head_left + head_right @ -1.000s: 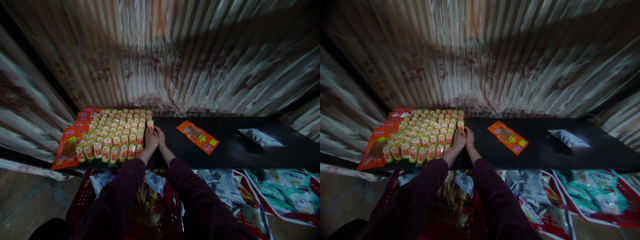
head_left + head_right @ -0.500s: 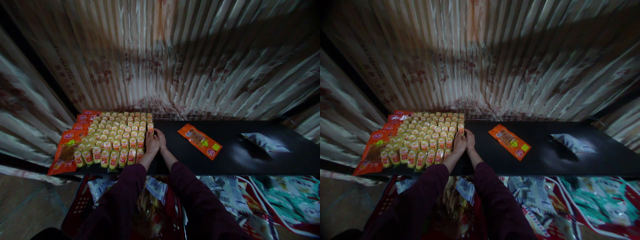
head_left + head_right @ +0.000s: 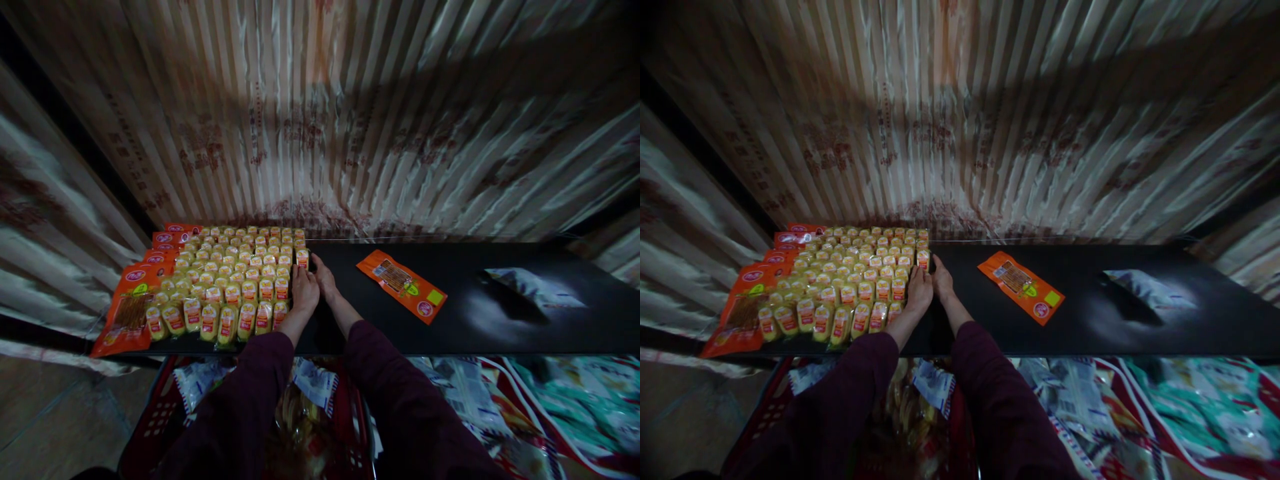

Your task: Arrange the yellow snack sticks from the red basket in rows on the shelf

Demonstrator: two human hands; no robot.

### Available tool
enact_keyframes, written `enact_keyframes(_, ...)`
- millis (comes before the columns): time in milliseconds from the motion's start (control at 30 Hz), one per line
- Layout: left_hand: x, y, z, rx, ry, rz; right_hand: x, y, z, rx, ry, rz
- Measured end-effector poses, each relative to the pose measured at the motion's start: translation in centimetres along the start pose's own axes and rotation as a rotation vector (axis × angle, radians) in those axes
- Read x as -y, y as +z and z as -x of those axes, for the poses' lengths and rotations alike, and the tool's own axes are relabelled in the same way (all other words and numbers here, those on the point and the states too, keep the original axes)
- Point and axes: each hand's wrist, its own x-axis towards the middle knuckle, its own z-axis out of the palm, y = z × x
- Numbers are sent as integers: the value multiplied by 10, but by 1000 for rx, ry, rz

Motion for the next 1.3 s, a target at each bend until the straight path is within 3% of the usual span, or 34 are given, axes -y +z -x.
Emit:
enact_keyframes(400, 11, 21, -11, -75, -9, 26, 6, -2, 4, 49, -28, -39)
enact_keyframes(833, 9, 19, 0, -71, 49, -15, 9, -3, 4, 73, -163, 8)
enact_keyframes(1300, 4, 11, 2, -44, 30, -35, 6, -3, 2, 83, -120, 59)
